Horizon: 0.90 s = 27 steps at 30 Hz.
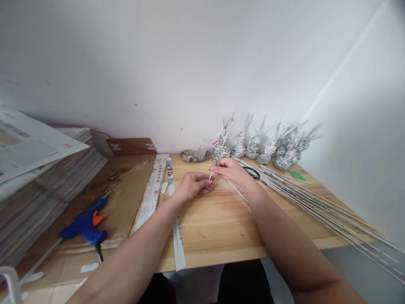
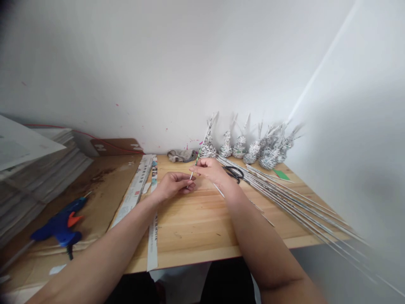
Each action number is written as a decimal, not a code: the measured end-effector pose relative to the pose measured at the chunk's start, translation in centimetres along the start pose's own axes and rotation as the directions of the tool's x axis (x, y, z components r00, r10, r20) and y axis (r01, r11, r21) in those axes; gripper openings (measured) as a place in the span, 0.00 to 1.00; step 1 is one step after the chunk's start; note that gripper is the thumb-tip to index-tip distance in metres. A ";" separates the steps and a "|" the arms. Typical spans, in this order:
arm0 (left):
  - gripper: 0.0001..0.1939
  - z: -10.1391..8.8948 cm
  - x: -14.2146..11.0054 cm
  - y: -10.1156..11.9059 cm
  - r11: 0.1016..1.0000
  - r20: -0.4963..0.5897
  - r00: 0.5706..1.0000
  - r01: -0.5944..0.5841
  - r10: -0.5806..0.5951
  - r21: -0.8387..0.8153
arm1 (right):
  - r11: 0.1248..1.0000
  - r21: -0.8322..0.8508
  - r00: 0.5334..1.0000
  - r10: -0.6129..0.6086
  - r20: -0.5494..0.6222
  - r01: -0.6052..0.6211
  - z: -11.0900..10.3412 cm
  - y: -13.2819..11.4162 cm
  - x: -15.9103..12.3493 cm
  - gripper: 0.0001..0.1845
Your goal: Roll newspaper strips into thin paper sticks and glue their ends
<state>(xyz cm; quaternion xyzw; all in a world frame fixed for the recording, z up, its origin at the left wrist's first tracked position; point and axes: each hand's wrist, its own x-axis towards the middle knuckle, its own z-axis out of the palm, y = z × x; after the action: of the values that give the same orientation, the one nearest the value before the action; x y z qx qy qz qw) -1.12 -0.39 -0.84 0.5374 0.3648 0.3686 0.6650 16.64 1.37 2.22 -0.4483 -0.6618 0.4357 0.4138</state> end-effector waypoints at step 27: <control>0.21 0.2 -0.2 0.4 1.000 -0.022 1.000 0.007 -0.007 -0.025 | 0.987 0.154 0.998 0.050 0.031 -0.054 0.8 -0.4 -0.2 0.17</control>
<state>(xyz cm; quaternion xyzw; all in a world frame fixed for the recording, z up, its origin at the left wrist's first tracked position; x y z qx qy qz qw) -1.09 -0.56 -0.36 0.5236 0.3693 0.3767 0.6690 15.89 0.94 2.38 -0.4260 -0.6198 0.5023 0.4268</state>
